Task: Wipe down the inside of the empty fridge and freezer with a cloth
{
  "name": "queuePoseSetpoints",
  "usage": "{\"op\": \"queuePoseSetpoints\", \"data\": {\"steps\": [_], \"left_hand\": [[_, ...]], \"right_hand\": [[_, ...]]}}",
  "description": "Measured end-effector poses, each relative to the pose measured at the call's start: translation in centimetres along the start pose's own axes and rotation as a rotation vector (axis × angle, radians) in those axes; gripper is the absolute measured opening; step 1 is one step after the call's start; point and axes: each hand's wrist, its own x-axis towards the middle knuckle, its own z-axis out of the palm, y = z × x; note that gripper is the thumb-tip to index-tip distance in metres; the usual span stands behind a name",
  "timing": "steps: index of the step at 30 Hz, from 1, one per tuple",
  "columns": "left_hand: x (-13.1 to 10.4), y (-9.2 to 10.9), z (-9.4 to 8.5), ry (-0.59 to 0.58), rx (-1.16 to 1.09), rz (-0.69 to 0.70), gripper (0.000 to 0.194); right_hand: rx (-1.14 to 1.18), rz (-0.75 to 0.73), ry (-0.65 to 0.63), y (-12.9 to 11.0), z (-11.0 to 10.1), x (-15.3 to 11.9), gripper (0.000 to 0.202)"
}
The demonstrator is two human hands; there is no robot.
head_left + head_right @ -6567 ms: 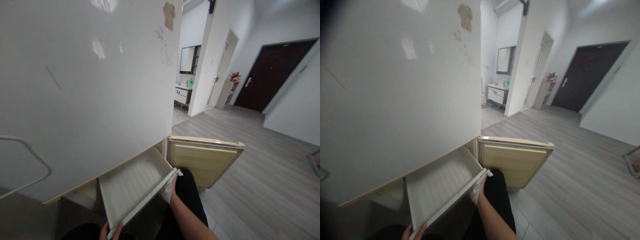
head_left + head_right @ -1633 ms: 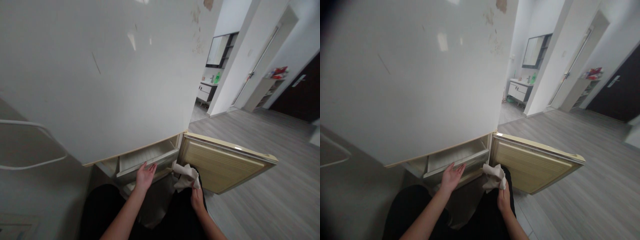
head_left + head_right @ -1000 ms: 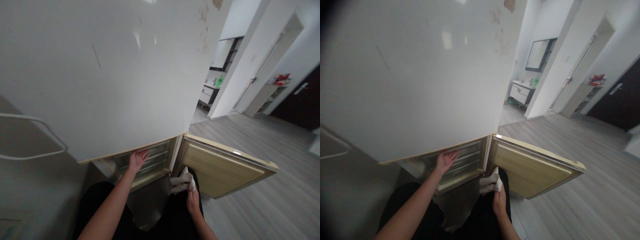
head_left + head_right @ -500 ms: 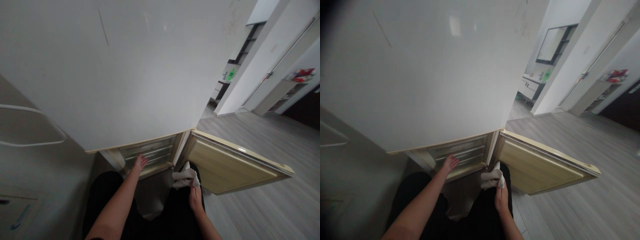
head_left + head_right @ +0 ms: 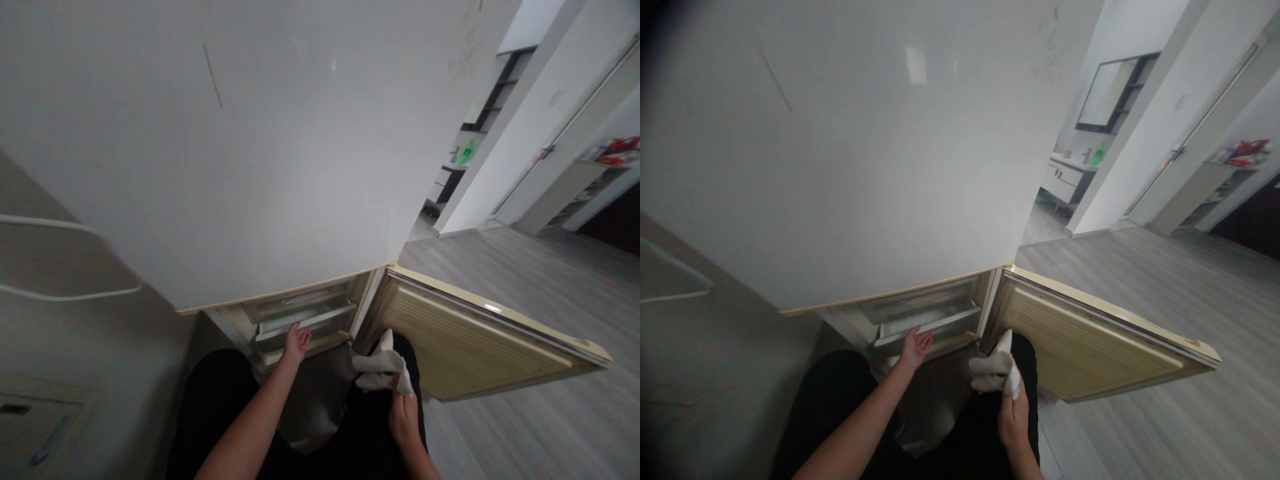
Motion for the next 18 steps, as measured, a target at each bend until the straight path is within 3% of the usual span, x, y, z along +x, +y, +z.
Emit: {"op": "queuePoseSetpoints", "data": {"steps": [8, 13, 18], "left_hand": [[-4.0, -4.8, -4.5, 0.121, 0.04, -0.046, 0.006], [-5.8, -8.0, -6.7, 0.143, 0.084, -0.087, 0.01], [-7.6, -10.1, -8.8, 0.119, 0.144, -0.102, 0.012]], "right_hand": [[0.022, -0.023, 0.009, -0.6, -0.9, -0.3, 0.066], [-0.041, -0.027, 0.022, -0.3, -1.9, -0.7, 0.064], [-0.124, -0.168, -0.093, -1.3, -2.4, -1.6, 0.055]]}}
